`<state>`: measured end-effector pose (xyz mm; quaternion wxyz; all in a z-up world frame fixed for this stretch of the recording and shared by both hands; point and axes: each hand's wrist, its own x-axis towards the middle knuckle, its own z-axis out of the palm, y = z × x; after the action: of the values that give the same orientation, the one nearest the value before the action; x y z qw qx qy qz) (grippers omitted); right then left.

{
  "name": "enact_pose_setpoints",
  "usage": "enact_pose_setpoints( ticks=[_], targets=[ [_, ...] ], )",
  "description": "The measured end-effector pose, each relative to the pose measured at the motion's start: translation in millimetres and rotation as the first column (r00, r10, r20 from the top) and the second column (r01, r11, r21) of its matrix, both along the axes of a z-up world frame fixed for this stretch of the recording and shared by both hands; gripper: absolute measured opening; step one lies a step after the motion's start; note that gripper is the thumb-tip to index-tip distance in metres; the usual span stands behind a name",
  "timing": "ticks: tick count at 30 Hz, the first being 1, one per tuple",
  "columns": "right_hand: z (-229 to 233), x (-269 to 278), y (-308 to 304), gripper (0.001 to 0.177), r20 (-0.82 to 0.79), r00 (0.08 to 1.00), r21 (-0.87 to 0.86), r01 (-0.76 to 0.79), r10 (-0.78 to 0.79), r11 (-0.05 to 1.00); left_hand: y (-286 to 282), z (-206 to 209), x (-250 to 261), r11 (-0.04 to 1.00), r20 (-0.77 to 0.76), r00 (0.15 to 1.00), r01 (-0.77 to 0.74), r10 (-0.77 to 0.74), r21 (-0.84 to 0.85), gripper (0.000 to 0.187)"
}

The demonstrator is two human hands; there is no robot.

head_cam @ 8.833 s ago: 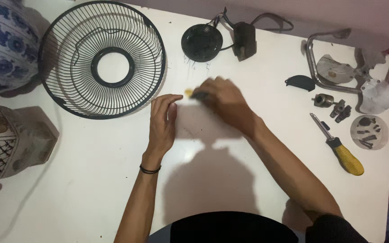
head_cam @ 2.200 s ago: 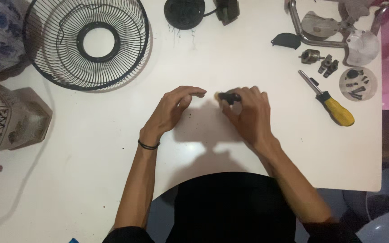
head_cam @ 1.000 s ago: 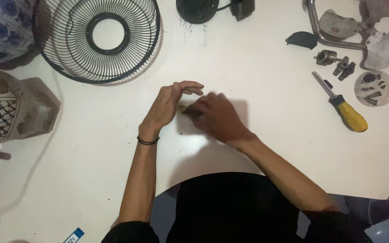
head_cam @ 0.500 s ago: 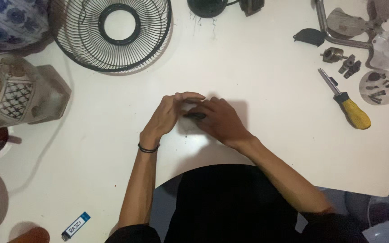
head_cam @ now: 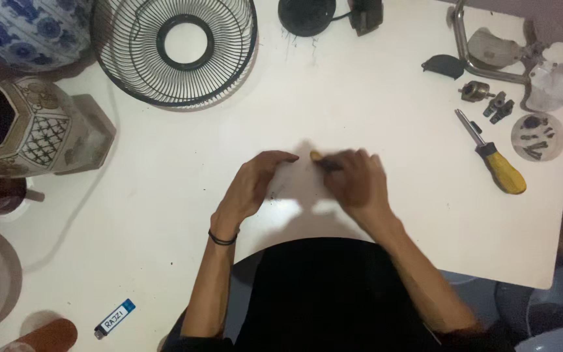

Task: The person cleans a disassembled electric fan. They wipe the white table surface with a sponge, then scrub the fan's metal wire cage with the sponge, focusing on the inner ring and bars.

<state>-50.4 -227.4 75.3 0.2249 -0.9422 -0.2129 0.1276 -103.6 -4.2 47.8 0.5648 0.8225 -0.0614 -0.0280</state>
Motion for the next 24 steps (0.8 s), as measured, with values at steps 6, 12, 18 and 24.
enact_pose_setpoints(
  ticks=[6, 12, 18, 24],
  targets=[
    [-5, -18, -4, 0.027, 0.061, 0.994, 0.255, -0.100, 0.087, 0.962, -2, 0, -8, 0.999, -0.016, 0.999, -0.040, 0.040, -0.028, 0.050],
    [-18, -13, 26, 0.017, -0.021, 0.994, -0.121, -0.105, 0.103, 0.987, 1, -10, -19, 0.992, 0.009, 0.993, -0.114, 0.114, -0.058, 0.044],
    [-26, -30, 35, 0.027, 0.209, 0.951, 0.248, -0.278, 0.229, 0.928, 5, -15, -32, 0.990, 0.021, 0.990, -0.140, 0.140, -0.035, 0.069],
    [-33, -35, 44, 0.030, 0.135, 0.906, 0.170, -0.419, 0.400, 0.892, 7, -13, -36, 0.979, -0.074, 0.979, -0.194, 0.189, -0.064, 0.085]
  ],
)
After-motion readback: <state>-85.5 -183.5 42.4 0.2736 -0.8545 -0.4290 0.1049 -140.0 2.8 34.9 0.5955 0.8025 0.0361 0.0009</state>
